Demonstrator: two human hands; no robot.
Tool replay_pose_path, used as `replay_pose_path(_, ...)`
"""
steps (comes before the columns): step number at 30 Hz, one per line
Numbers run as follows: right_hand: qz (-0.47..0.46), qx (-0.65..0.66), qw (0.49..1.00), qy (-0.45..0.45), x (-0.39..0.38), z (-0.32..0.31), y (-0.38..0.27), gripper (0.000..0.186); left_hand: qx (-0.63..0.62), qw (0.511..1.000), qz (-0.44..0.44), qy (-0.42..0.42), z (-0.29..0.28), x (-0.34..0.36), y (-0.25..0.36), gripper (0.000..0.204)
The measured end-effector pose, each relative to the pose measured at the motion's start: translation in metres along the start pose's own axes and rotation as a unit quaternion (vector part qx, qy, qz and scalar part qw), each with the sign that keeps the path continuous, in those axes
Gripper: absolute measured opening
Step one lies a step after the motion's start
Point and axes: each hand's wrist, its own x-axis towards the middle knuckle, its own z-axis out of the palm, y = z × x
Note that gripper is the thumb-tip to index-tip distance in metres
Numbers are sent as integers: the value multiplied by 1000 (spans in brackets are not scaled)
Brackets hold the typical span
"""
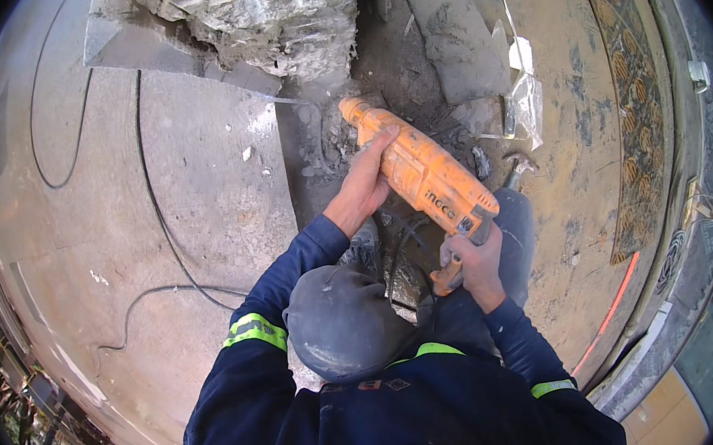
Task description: The person uses a rotary hammer to break up concrete, then spreads mortar with a trowel and places a dark tile into the prepared area. They repeatedly lift and reposition the tile to check fit, then wipe the surface with a sponge.
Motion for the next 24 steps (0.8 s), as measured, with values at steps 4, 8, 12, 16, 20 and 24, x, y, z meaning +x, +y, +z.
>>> replay_pose_path(4,1,47,999,8,-18,19,33,35,25,998,-14,62,-15,-8,2,56)
replay_pose_path(8,12,23,1000,-10,8,-2,22,29,29,1000,10,-2,-12,5,-2,57)
replay_pose_path(12,9,-62,996,-63,66,-33,-30,29,-62,996,53,-42,8,36,-1,58)
replay_pose_path(16,27,-83,992,-91,77,-28,-56,34,-77,994,78,-4,20,45,0,59)
replay_pose_path(20,33,-82,993,-81,22,-10,-36,41,-42,996,75,16,10,14,-21,62)
replay_pose_path(24,15,-110,991,-77,-36,-28,-21,42,-60,997,18,39,-9,-36,-52,60)
